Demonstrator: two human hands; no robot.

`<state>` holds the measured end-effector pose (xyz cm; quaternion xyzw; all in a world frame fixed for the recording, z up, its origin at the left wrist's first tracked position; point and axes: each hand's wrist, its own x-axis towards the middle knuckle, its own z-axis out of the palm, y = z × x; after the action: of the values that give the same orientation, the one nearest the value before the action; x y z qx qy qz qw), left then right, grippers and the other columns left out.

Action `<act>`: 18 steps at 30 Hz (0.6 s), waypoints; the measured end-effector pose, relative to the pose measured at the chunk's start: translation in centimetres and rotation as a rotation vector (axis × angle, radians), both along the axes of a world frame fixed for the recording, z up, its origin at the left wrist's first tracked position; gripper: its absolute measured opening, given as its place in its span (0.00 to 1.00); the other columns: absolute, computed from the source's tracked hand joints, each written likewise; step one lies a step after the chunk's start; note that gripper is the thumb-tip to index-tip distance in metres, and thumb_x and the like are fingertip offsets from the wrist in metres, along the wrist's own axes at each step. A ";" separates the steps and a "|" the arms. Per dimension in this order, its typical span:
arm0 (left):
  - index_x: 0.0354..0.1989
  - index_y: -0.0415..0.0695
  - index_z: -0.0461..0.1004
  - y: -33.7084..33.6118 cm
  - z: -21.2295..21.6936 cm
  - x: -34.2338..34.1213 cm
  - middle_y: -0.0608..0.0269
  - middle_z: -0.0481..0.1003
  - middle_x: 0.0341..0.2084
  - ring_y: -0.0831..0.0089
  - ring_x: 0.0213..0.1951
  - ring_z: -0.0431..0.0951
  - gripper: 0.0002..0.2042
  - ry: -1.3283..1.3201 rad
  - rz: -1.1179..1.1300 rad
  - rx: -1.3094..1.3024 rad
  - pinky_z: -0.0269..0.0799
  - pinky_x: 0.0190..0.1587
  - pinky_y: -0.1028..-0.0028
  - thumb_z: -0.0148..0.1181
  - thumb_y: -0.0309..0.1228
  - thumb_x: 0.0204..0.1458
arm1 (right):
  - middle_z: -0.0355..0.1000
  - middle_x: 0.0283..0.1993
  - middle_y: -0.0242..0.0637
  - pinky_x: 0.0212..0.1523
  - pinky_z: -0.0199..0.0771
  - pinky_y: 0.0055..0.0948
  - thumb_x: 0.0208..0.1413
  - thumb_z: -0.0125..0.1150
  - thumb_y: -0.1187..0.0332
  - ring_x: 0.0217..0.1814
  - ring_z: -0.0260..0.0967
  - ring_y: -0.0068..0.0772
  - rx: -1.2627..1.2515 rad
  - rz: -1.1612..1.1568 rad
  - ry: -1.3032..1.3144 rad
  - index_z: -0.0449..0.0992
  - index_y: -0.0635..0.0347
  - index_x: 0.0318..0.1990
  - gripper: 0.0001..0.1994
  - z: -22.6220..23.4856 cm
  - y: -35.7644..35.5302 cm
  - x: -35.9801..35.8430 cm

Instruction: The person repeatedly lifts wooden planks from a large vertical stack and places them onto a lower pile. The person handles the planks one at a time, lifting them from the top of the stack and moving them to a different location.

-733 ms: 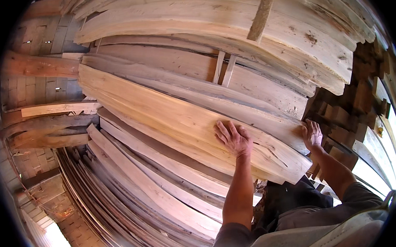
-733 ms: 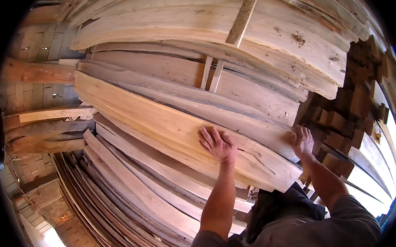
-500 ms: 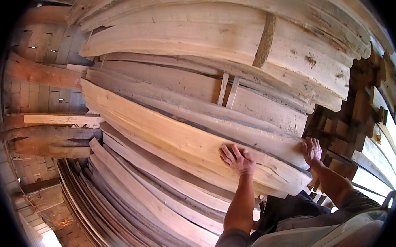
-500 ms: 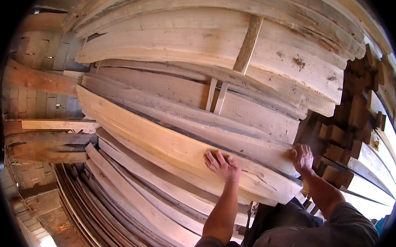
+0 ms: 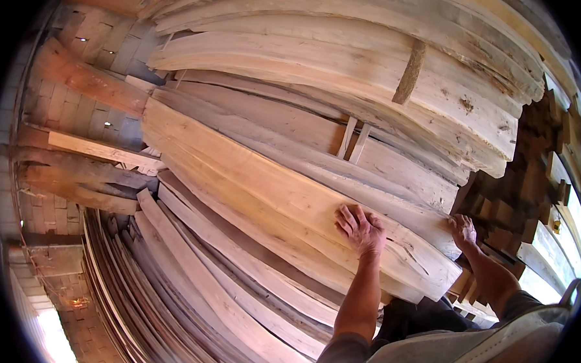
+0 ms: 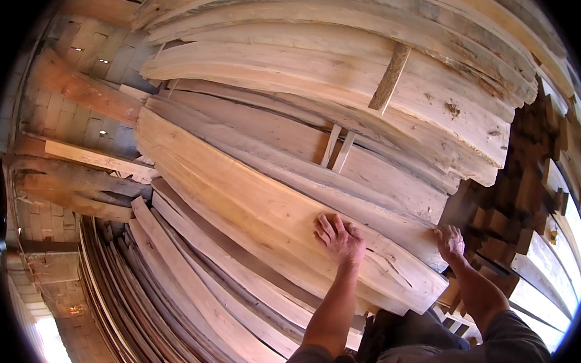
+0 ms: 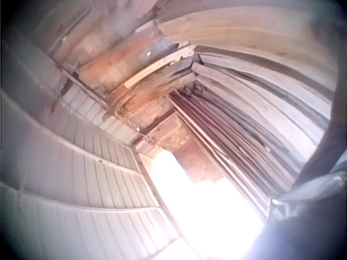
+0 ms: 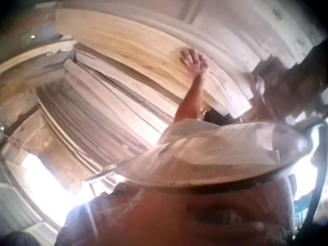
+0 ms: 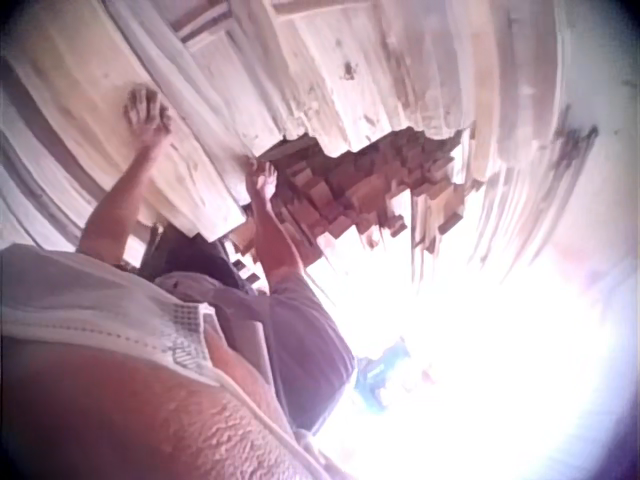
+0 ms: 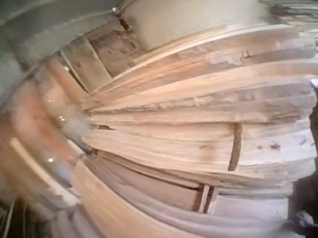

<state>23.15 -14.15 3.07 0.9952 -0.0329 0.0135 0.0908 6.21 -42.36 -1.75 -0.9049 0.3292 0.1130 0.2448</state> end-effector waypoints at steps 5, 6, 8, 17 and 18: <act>0.61 0.44 0.65 -0.1 0.1 -0.3 0.44 0.51 0.69 0.43 0.70 0.46 0.26 -0.051 0.007 -0.024 0.41 0.68 0.41 0.49 0.43 0.55 | 0.73 0.47 0.46 0.55 0.66 0.46 0.60 0.52 0.51 0.56 0.66 0.51 0.047 0.032 0.021 0.77 0.56 0.45 0.19 -0.1 -0.4 -0.2; 0.62 0.44 0.64 -0.4 0.0 -0.1 0.44 0.51 0.69 0.44 0.70 0.48 0.26 -0.070 0.019 -0.010 0.43 0.68 0.42 0.50 0.42 0.55 | 0.73 0.47 0.48 0.55 0.66 0.47 0.60 0.51 0.49 0.55 0.66 0.52 0.034 -0.008 0.014 0.77 0.59 0.44 0.21 -0.3 -0.5 -0.4; 0.63 0.45 0.62 -0.3 -1.4 -0.1 0.45 0.52 0.69 0.45 0.69 0.51 0.27 -0.085 0.007 0.007 0.47 0.67 0.43 0.52 0.40 0.55 | 0.74 0.45 0.49 0.54 0.67 0.48 0.61 0.49 0.46 0.52 0.68 0.54 0.015 0.031 0.002 0.78 0.60 0.40 0.24 -1.4 -1.3 -0.5; 0.66 0.34 0.54 7.8 -13.0 -11.0 0.45 0.60 0.63 0.50 0.63 0.62 0.34 0.043 0.656 -1.402 0.63 0.62 0.53 0.53 0.45 0.58 | 0.77 0.44 0.47 0.50 0.71 0.48 0.61 0.43 0.45 0.50 0.72 0.53 0.185 -0.034 0.113 0.79 0.55 0.45 0.25 1.1 -1.5 0.1; 0.66 0.35 0.55 7.7 -13.9 -11.1 0.45 0.61 0.63 0.50 0.62 0.63 0.33 0.114 0.668 -1.617 0.63 0.62 0.53 0.50 0.46 0.59 | 0.77 0.44 0.47 0.50 0.71 0.48 0.61 0.43 0.45 0.50 0.72 0.53 0.219 -0.064 0.077 0.79 0.55 0.45 0.25 1.1 -1.2 0.2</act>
<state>12.00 -6.45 -10.84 0.5828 0.2844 0.0090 0.7612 6.36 -43.59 -0.68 -0.8567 0.3530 0.1752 0.3328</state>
